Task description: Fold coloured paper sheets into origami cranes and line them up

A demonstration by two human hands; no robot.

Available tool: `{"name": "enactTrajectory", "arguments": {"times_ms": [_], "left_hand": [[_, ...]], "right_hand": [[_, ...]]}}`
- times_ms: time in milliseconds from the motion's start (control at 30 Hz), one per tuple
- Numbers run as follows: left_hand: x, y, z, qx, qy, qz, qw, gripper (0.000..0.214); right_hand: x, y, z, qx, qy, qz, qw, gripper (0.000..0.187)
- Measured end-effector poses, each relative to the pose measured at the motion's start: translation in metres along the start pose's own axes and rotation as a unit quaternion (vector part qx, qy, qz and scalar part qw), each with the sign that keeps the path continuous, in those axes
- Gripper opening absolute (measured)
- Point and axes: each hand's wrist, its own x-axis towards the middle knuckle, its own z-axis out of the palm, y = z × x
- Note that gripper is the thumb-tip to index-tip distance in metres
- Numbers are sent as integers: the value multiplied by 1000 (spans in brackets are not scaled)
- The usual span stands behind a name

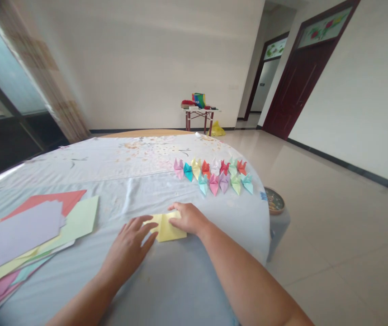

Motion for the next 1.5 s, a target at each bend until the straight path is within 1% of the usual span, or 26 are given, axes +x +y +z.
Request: {"name": "enactTrajectory", "arguments": {"times_ms": [67, 133, 200, 267, 333, 400, 533, 600, 733, 833, 900, 1000, 1100, 1267, 1400, 1500], "left_hand": [[1, 2, 2, -3, -43, 32, 999, 23], [1, 2, 4, -11, -60, 37, 997, 24], [2, -1, 6, -19, -60, 33, 997, 24], [2, -4, 8, -31, -60, 32, 997, 25], [2, -6, 9, -43, -60, 32, 997, 26], [2, -7, 10, -53, -58, 31, 996, 26], [3, -8, 10, -68, -53, 27, 996, 28], [3, -8, 10, -73, -53, 25, 996, 29], [3, -9, 13, -68, -63, 16, 996, 28], [3, -10, 15, -62, -68, 4, 996, 26], [3, -11, 16, -62, -72, 0, 995, 25], [3, -11, 16, -63, -75, 1, 995, 26], [3, -9, 14, -64, -70, 5, 995, 25], [3, -5, 10, -54, -74, -6, 996, 24], [3, -3, 8, -29, -92, 26, 995, 31], [2, -1, 6, -11, -91, 35, 995, 31]], "right_hand": [[0, 2, -2, -1, -3, -10, 1000, 37], [0, 7, -6, 14, -16, -20, 1000, 38], [0, 14, -13, 40, -49, -21, 998, 37], [0, 23, -20, 78, -98, -24, 992, 36], [1, 30, -27, 109, -134, -44, 984, 38], [1, 33, -32, 99, -151, -72, 981, 39], [1, 30, -38, 12, -141, -133, 981, 35], [1, 27, -39, -24, -131, -137, 982, 29], [1, 26, -41, -44, -114, -128, 984, 23], [3, 28, -38, -19, -114, -120, 986, 19], [6, 28, -32, 2, -104, -108, 989, 18], [11, 27, -22, 7, -58, -80, 995, 22], [15, 23, -13, -20, -20, -45, 999, 26], [18, 20, -6, -71, -14, -32, 997, 27], [18, 19, -4, -81, -9, -27, 996, 25], [17, 18, -3, -85, -9, -24, 996, 23]]}}
